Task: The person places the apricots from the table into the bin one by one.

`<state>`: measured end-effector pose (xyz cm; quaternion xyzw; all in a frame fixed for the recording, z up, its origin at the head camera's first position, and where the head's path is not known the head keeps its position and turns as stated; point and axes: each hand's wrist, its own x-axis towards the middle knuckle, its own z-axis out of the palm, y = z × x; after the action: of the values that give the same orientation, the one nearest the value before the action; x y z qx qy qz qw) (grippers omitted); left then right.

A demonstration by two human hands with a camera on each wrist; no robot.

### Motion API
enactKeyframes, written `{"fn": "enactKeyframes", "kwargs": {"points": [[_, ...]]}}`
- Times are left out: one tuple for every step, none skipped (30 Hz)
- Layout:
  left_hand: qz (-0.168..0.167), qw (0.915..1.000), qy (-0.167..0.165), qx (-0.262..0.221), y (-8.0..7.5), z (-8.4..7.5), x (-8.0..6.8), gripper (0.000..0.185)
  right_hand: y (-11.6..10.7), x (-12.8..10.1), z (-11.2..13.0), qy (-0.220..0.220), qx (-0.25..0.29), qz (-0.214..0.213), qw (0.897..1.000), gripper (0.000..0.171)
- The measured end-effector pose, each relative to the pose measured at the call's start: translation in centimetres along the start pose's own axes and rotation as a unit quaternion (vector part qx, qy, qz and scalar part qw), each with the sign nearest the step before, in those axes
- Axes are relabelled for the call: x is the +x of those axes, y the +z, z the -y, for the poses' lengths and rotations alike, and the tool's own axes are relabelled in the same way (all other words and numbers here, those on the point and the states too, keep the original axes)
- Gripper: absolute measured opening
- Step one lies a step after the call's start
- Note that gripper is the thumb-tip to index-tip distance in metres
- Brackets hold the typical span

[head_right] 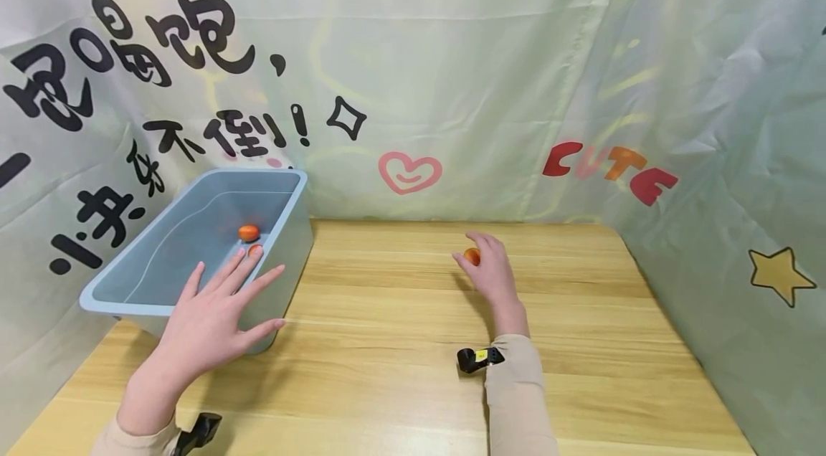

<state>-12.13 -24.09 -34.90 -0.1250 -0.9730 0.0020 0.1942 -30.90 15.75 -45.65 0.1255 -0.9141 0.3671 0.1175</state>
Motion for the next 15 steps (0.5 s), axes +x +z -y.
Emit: {"fn": "enactKeyframes", "kwargs": {"points": [[-0.001,1.0000,0.000,0.000,0.0,0.0,0.0,0.075,-0.1,-0.1,-0.2,0.004,0.000,0.002,1.000,0.056],[-0.002,1.0000,0.001,0.000,0.0,0.0,0.0,0.074,-0.2,-0.1,-0.5,0.010,0.001,0.005,1.000,0.056],[-0.004,1.0000,0.001,0.000,0.0,0.0,0.0,0.074,-0.2,-0.2,-0.7,0.014,0.002,0.008,1.000,0.057],[-0.005,1.0000,0.002,0.000,0.0,0.0,0.0,0.074,-0.3,-0.3,-0.9,0.019,0.006,0.011,1.000,0.058],[-0.007,1.0000,0.002,0.001,0.0,0.0,0.0,0.074,-0.4,-0.4,-1.0,0.023,0.007,0.014,1.000,0.058],[-0.008,1.0000,0.003,0.002,0.0,0.0,0.0,0.074,-0.4,-0.4,-1.2,0.027,0.010,0.018,0.999,0.059],[-0.009,1.0000,0.003,0.002,0.0,0.0,0.0,0.074,-0.5,-0.5,-1.3,0.030,0.014,0.022,0.999,0.059],[-0.009,1.0000,0.003,0.002,0.0,0.0,0.0,0.074,-0.5,-0.5,-1.5,0.035,0.016,0.025,0.999,0.060],[-0.008,1.0000,0.003,0.003,0.0,0.0,0.0,0.074,-0.6,-0.6,-1.6,0.038,0.017,0.028,0.999,0.061],[-0.007,1.0000,0.002,0.003,0.0,0.0,0.0,0.074,-0.6,-0.6,-1.7,0.041,0.017,0.031,0.999,0.062],[-0.006,1.0000,0.002,0.004,0.0,0.0,0.0,0.074,-0.7,-0.6,-1.8,0.043,0.016,0.034,0.998,0.062],[-0.005,1.0000,0.001,0.003,0.0,0.0,0.0,0.074,-0.7,-0.7,-1.9,0.045,0.016,0.037,0.998,0.062],[-0.005,1.0000,0.001,0.003,0.0,0.0,0.0,0.074,-0.7,-0.7,-2.0,0.045,0.014,0.038,0.998,0.063],[-0.004,1.0000,0.001,0.004,0.0,0.0,0.0,0.074,-0.7,-0.7,-2.1,0.045,0.013,0.040,0.998,0.063],[-0.005,1.0000,0.001,0.003,0.0,0.0,0.0,0.074,-0.8,-0.7,-2.2,0.043,0.011,0.042,0.998,0.062]]}}
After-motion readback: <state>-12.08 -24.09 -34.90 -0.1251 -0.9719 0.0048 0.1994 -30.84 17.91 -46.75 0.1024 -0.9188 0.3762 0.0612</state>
